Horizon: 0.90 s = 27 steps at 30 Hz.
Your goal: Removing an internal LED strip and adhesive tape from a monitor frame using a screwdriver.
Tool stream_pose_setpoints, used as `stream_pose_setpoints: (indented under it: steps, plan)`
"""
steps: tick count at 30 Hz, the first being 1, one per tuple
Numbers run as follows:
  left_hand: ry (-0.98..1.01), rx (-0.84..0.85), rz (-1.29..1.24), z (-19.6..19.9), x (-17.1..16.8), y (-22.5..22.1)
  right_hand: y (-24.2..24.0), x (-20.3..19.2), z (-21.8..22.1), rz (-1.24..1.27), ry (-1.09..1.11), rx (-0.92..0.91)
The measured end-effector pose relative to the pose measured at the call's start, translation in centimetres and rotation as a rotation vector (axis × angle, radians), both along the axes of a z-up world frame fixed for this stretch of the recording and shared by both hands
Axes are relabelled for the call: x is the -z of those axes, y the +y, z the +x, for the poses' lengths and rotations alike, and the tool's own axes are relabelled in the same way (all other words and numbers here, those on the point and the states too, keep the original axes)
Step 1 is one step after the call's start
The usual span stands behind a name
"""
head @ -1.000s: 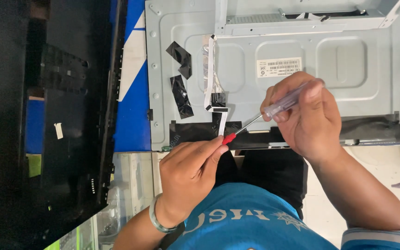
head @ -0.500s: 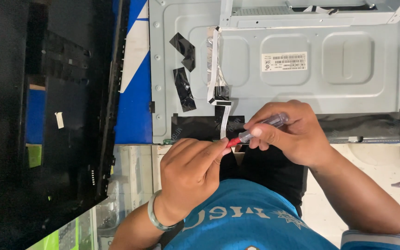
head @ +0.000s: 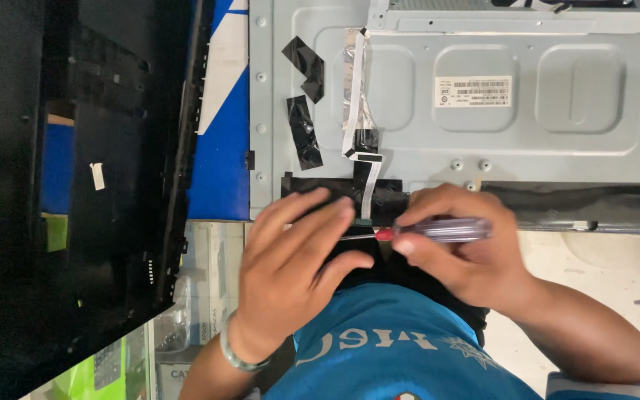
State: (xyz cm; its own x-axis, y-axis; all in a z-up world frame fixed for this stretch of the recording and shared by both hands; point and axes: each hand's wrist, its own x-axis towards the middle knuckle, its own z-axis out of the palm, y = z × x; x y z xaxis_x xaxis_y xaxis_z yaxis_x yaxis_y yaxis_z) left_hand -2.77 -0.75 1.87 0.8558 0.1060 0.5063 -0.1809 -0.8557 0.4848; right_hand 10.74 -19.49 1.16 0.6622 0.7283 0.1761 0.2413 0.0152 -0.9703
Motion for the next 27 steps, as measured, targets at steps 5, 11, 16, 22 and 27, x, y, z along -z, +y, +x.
stream_pose_setpoints:
  steps: [5, 11, 16, 22, 27]
  plan:
    - [-0.061, -0.217, -0.005, -3.0, 1.1, 3.4, -0.6, -3.1, 1.9, -0.033, -0.072, -0.040]
    - [0.074, -0.247, 0.136, -3.7, 2.6, 4.7, 0.7, -2.6, 1.3, -0.234, -0.240, -0.037]
    - [0.135, -0.240, 0.162, -3.6, 3.3, 5.3, 1.0, -1.9, 1.1, -0.260, -0.250, 0.007]
    - [0.097, -0.228, 0.119, -3.5, 3.7, 5.5, 1.1, -1.0, 0.6, -0.283, -0.298, 0.054]
    - [0.074, -0.231, 0.041, -3.4, 3.7, 5.5, 1.4, -0.2, -0.2, -0.190, -0.551, 0.088]
